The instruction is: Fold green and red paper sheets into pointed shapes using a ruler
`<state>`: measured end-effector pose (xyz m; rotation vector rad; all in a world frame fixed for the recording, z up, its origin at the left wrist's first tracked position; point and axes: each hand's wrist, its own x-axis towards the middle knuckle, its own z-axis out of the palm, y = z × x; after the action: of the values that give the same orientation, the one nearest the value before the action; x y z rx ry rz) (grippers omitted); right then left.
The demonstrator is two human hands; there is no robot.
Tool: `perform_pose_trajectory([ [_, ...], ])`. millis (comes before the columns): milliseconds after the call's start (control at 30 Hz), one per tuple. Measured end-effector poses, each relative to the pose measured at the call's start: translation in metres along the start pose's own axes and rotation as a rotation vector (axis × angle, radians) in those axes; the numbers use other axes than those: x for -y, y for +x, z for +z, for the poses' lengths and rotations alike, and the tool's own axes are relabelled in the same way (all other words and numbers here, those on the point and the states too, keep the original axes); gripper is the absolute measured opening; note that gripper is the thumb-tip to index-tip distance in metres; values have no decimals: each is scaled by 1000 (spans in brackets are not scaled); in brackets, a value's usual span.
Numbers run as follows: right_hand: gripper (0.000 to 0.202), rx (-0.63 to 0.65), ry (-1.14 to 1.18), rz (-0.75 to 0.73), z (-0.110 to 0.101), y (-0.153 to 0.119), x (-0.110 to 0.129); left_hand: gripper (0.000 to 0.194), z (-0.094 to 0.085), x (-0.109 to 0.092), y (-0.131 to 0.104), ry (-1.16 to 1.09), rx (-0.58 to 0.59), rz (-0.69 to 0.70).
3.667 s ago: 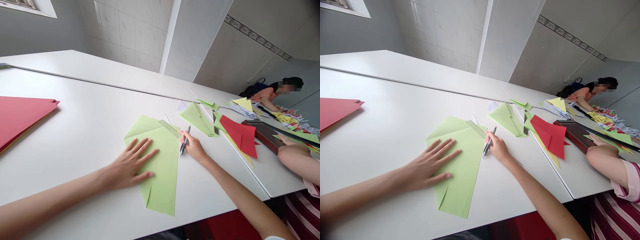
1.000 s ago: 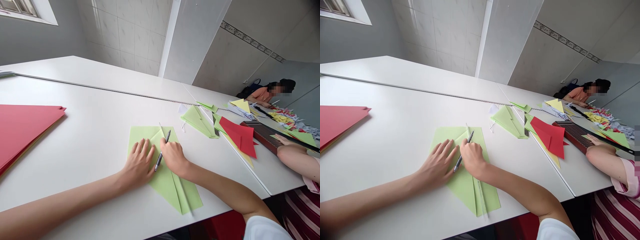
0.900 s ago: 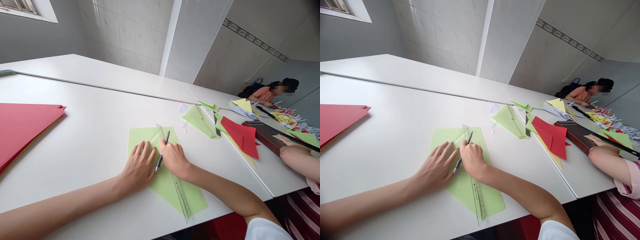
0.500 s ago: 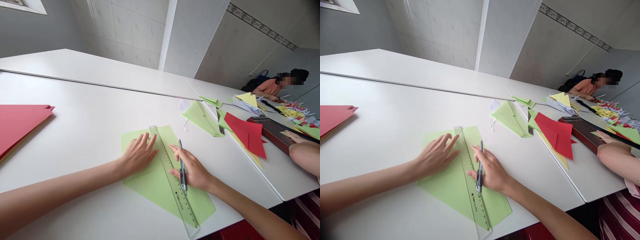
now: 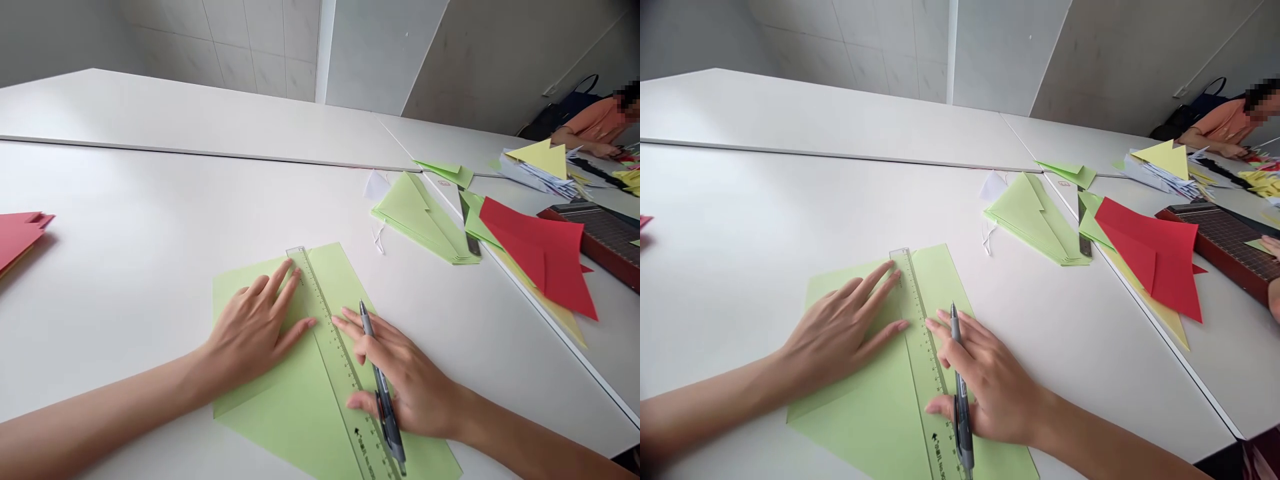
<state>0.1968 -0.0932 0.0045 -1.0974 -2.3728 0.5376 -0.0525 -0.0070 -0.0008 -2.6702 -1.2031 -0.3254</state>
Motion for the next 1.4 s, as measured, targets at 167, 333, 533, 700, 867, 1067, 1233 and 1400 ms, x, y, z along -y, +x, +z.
perform_pose_trajectory([
  [167, 50, 47, -11, 36, -4, -1, 2, 68, 0, 1, 0, 27, -78, 63],
  [333, 48, 78, -18, 53, -9, 1, 5, 66, -4, -1, 2, 93, -133, 104],
  [533, 29, 95, -62, 47, -12, 4, 6, 65, -7, -1, 2, 137, -137, 126],
  [700, 32, 79, -76, 39, -11, 4, 8, 67, -6, -2, 2, 138, -139, 116],
  [867, 32, 98, -81, 42, -11, 5, 7, 66, -5, -3, 2, 149, -156, 115],
  [1067, 34, 128, -73, 31, -13, 5, 7, 64, -6, -2, 2, 149, -157, 110],
  [1233, 38, 143, -69, 35, -12, 4, 8, 61, -7, -2, 2, 126, -134, 96],
  [1400, 37, 159, -68, 42, -12, 5, 8, 62, -6, -3, 1, 141, -123, 95],
])
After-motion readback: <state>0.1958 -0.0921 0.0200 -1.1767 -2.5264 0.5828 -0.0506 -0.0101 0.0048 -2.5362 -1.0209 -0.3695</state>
